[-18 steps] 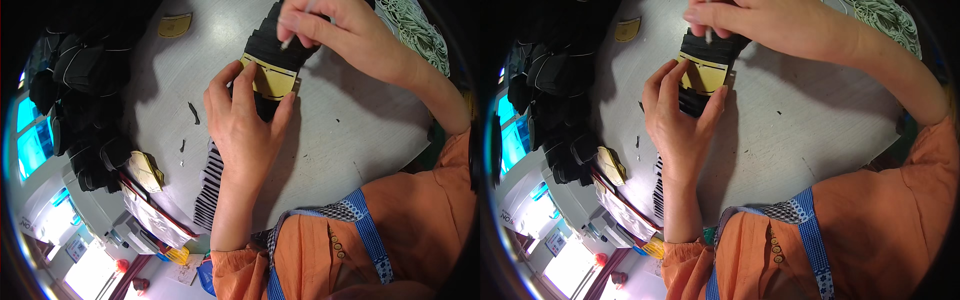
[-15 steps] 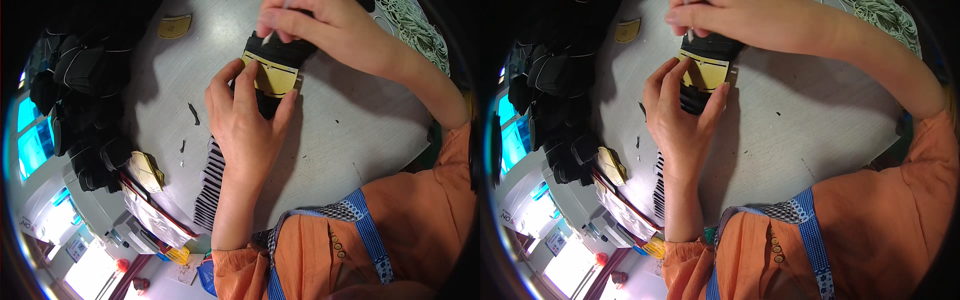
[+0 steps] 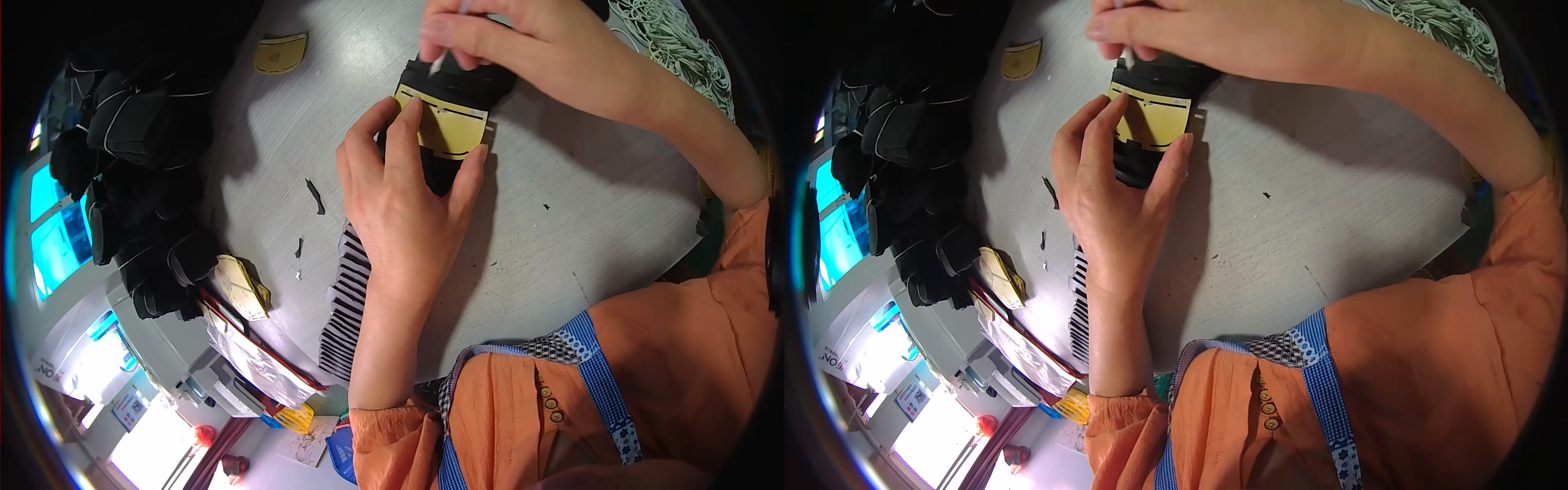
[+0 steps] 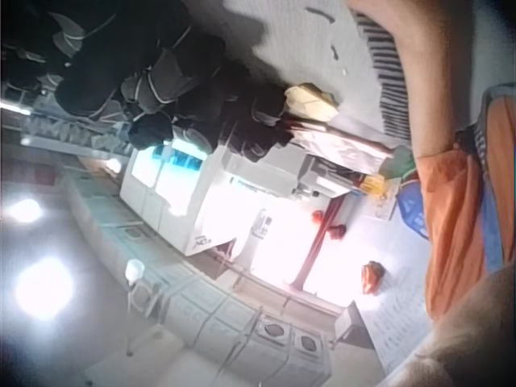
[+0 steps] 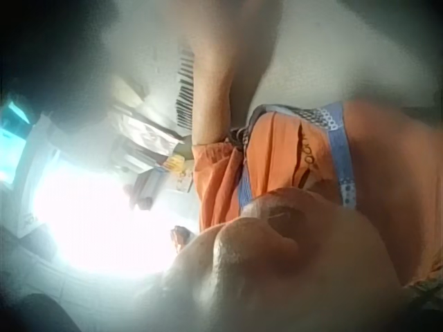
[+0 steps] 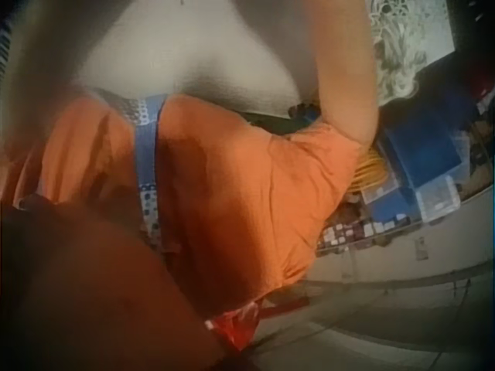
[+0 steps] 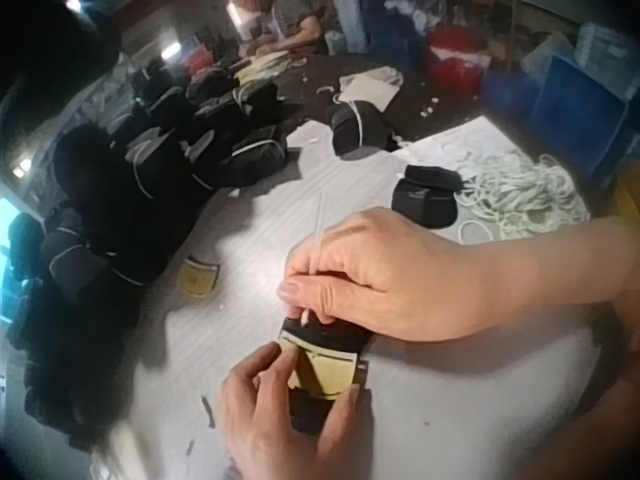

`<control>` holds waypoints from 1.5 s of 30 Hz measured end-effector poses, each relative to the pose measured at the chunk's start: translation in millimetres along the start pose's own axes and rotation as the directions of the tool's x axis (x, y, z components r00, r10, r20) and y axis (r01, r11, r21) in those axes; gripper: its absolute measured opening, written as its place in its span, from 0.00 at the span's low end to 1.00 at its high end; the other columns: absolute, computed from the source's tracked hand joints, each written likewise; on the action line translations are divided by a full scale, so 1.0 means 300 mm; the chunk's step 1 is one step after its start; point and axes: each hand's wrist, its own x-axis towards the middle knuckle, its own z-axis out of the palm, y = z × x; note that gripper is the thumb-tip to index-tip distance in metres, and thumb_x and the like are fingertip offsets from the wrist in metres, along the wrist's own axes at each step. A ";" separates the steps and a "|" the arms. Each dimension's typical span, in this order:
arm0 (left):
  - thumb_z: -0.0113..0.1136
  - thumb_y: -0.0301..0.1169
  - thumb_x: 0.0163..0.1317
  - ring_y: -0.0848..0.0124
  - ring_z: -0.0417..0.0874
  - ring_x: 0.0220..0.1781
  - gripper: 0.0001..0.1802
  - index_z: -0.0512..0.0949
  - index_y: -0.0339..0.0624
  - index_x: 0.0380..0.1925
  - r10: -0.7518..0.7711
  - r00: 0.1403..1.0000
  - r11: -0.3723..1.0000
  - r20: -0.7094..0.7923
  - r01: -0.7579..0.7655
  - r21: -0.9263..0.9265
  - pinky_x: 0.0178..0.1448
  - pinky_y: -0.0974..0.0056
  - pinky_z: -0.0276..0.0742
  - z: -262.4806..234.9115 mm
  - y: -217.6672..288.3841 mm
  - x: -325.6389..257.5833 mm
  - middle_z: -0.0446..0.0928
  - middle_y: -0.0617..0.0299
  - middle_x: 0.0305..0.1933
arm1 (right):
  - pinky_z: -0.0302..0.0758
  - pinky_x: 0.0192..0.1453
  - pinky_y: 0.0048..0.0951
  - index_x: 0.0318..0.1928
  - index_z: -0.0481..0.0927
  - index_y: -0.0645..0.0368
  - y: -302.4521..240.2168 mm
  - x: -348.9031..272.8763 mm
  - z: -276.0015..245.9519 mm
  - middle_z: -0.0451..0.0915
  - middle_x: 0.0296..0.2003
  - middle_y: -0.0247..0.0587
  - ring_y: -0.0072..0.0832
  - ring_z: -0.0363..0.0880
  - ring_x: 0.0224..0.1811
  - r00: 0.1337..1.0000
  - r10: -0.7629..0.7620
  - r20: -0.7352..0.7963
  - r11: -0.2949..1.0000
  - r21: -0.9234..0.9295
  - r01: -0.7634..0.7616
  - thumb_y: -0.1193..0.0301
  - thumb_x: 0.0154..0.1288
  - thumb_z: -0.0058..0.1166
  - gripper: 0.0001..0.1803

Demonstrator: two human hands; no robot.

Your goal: The person marks shoe pieces using templates and a stylus, stacks the marked pieces, and secures them with elastic bands. They then sort and tie sets of templates with rubber bands before continuing to mark and bundle more shoe components.

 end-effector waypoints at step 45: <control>0.76 0.35 0.48 0.49 0.74 0.56 0.31 0.76 0.35 0.51 0.079 0.996 0.997 0.031 -0.079 0.002 0.57 0.52 0.75 0.032 0.022 0.097 0.72 0.47 0.55 | 0.75 0.37 0.27 0.38 0.82 0.67 0.020 -0.041 -0.100 0.81 0.27 0.41 0.24 0.78 0.29 0.979 0.197 -0.058 0.980 0.036 -0.195 0.65 0.75 0.49 0.17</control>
